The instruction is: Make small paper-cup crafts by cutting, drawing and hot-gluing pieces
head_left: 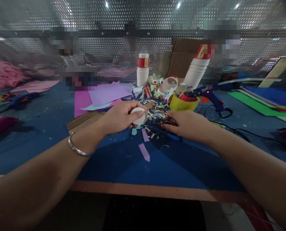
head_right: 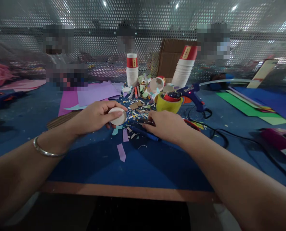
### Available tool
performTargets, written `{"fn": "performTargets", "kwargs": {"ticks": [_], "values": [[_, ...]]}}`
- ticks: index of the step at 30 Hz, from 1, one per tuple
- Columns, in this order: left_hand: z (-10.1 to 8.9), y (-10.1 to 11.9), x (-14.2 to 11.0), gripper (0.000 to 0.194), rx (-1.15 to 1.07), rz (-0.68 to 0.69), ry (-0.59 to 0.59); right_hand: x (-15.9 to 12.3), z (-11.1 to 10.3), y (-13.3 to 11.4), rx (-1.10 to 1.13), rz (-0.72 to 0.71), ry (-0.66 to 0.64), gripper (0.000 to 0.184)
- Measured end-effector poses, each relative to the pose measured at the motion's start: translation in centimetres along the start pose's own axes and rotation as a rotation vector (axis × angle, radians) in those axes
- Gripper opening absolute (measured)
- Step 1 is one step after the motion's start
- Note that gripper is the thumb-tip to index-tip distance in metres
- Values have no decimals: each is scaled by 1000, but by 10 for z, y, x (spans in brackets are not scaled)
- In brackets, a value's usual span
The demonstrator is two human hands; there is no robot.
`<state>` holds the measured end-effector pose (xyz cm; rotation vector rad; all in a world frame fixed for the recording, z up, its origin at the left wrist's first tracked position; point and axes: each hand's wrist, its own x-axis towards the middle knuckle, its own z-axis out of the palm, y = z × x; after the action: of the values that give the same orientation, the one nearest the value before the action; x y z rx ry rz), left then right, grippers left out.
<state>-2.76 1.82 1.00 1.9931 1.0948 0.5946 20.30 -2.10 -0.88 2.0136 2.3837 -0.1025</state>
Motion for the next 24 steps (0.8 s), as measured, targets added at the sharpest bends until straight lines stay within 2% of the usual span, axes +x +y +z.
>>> {"fn": "performTargets", "kwargs": {"ticks": [2, 4, 6, 9, 13, 16, 20, 22, 24], "values": [[-11, -1, 1, 26, 127, 1, -27, -1, 0, 0, -7, -11, -1, 37], [-22, -3, 1, 28, 146, -29, -45, -2, -1, 0, -17, -14, -4, 39], [-31, -3, 0, 33, 195, -81, -146, -2, -1, 0, -25, -12, -12, 40], [-41, -4, -2, 36, 454, -137, -252, -3, -1, 0, -33, -17, -25, 41], [-47, -1, -4, 34, 728, -105, -160, -3, -1, 0, -45, -24, -13, 42], [-43, -1, -3, 27, 771, -29, -39, -3, -1, -1, -45, -32, -15, 41], [-25, -5, 3, 21, 611, 131, 72, -4, -2, 0, -57, -38, -17, 40], [-14, -6, 5, 20, 561, 211, 53, -5, -2, -1, -59, -47, -9, 39], [-5, -1, 5, 18, 633, 290, -52, -7, -3, -1, -64, -54, 5, 38]]}}
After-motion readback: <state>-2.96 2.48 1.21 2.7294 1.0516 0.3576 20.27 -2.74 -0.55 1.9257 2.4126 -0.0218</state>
